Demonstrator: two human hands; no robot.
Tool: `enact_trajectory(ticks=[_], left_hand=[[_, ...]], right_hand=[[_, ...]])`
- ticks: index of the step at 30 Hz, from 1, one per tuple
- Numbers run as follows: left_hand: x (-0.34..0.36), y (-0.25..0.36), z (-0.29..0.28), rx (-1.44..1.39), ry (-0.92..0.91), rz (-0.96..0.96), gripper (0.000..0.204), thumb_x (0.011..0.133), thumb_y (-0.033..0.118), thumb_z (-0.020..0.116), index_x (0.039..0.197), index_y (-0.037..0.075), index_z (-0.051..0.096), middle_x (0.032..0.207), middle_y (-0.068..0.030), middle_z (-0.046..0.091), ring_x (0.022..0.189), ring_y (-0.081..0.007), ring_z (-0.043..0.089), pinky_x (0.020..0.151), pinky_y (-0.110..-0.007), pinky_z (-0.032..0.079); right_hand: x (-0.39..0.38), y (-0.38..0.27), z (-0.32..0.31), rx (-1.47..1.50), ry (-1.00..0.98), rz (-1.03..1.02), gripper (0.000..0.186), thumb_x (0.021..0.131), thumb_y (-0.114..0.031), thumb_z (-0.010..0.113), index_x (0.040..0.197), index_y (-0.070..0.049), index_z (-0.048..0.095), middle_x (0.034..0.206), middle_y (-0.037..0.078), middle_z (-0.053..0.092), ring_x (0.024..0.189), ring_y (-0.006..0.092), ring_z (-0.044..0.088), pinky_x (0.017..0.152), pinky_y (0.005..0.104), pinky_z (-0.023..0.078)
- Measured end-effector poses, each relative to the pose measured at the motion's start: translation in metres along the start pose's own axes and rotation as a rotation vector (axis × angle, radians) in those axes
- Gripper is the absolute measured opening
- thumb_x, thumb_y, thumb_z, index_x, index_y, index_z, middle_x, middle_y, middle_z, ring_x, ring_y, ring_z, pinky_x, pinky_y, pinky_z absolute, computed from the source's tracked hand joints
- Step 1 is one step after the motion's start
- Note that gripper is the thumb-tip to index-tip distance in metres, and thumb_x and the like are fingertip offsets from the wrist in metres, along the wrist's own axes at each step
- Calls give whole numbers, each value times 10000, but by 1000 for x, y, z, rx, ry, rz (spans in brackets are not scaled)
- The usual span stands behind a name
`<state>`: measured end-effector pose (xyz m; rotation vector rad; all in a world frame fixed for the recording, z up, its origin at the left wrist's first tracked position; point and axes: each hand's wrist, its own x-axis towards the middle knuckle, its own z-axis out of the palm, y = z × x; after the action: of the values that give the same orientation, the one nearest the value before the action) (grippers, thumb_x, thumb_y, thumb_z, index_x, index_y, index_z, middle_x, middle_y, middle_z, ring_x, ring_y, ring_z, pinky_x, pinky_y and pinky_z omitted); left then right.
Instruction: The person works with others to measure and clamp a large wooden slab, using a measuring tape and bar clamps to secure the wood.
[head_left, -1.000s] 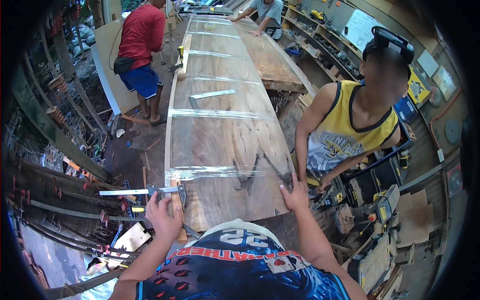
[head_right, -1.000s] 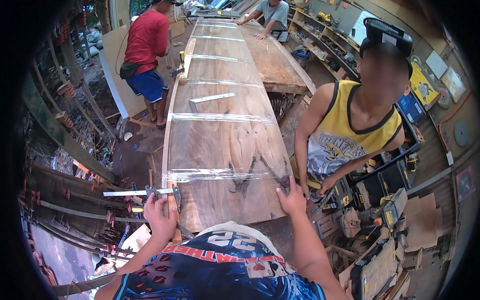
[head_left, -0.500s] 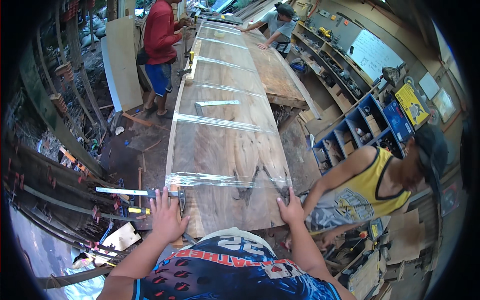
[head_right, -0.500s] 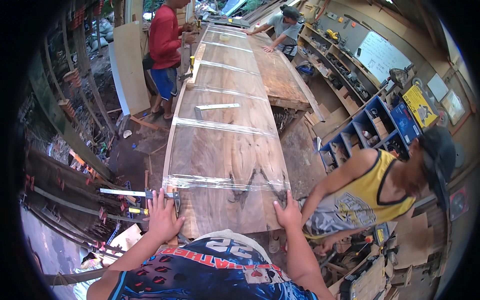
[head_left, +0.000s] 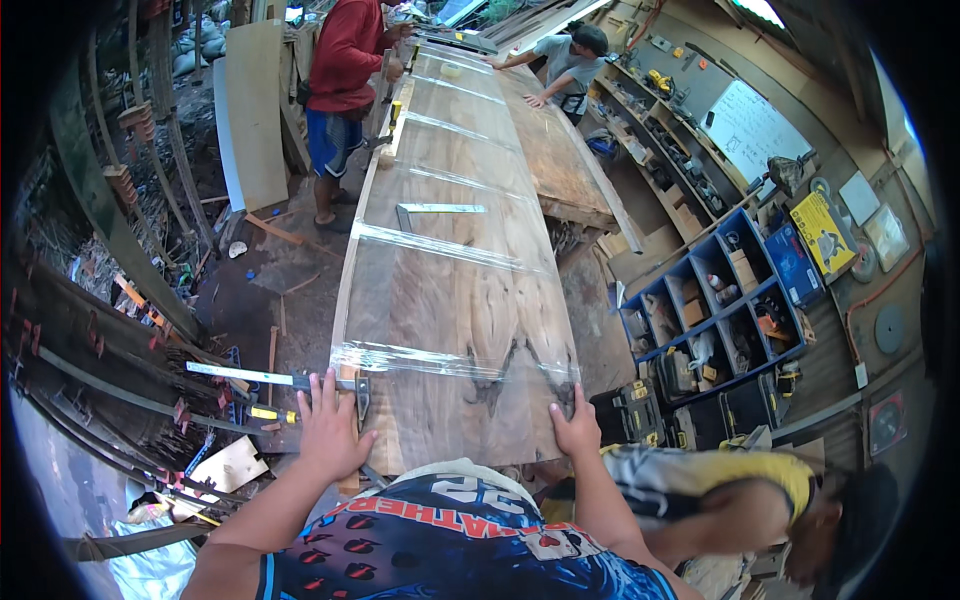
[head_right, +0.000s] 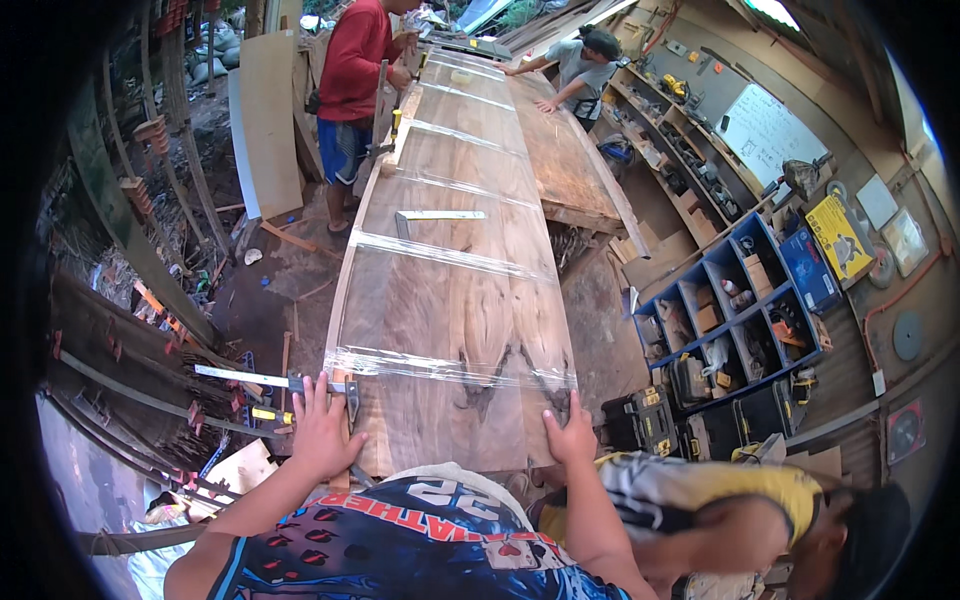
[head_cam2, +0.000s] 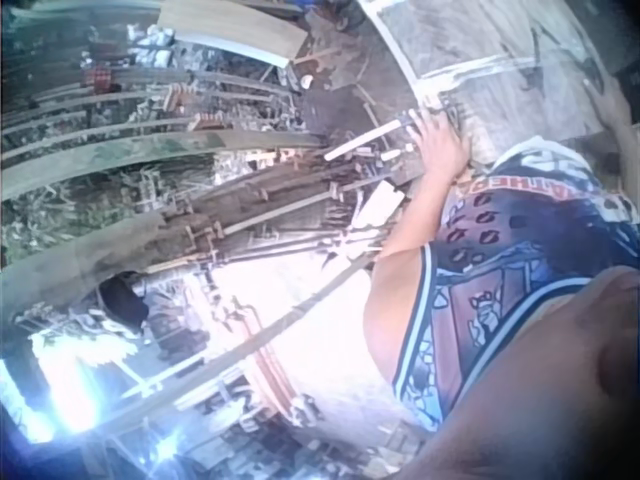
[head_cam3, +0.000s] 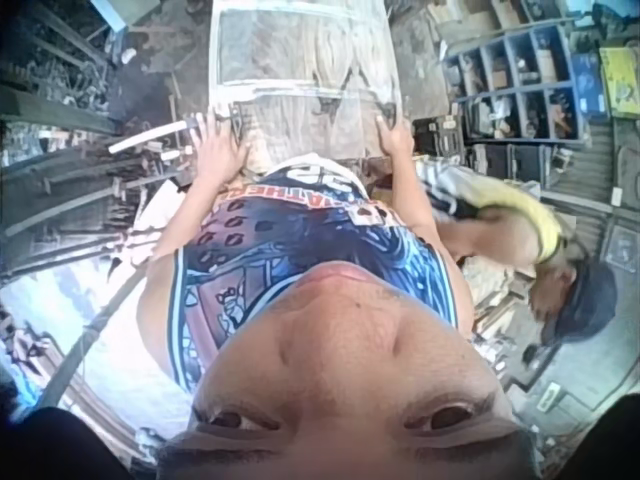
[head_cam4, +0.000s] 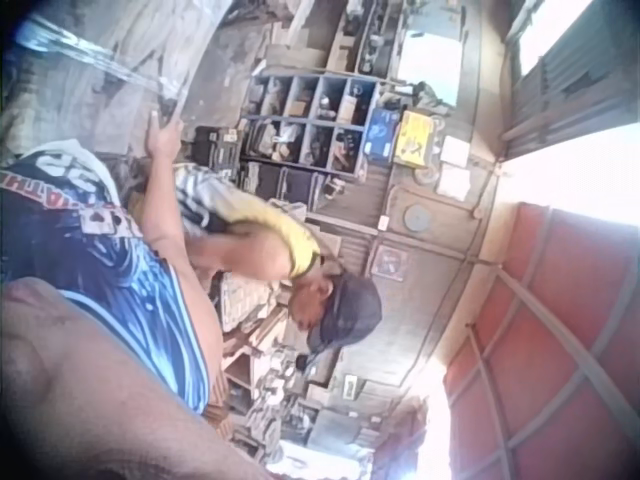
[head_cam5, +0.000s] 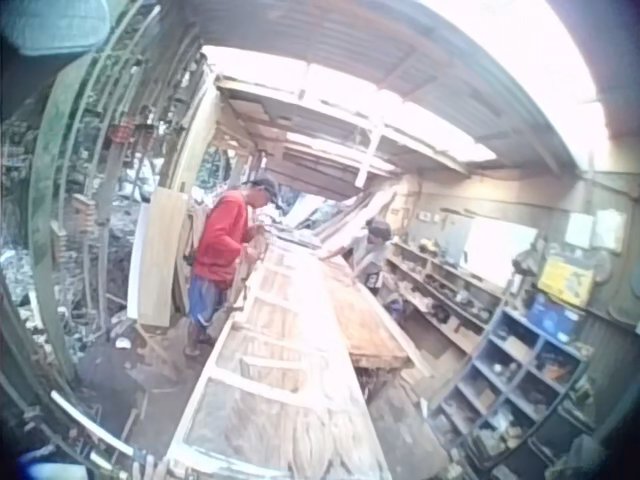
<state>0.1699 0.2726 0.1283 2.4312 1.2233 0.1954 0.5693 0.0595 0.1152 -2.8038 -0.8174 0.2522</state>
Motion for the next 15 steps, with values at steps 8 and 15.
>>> enact_trajectory(ticks=[8,15], left_hand=[[-2,0,-3,-1,1,-4,683,842,430,756,1330,-1,553,1652,-319,165,1538,-538,111,1214,-685,98],[-1,1,-1,-5,8,-4,682,835,429,762,1329,2,566,1653,-309,172,1538,-535,112,1215,-681,99]], right_hand=[[-5,-10,-7,11,-16,14,834,912,-563,637,1613,-230,332,1436,214,546,1277,414,578,1054,491,472],[-2,-3,-2,16,10,6,864,896,-613,636,1613,-240,332,1440,212,544,1275,418,577,1061,496,464]])
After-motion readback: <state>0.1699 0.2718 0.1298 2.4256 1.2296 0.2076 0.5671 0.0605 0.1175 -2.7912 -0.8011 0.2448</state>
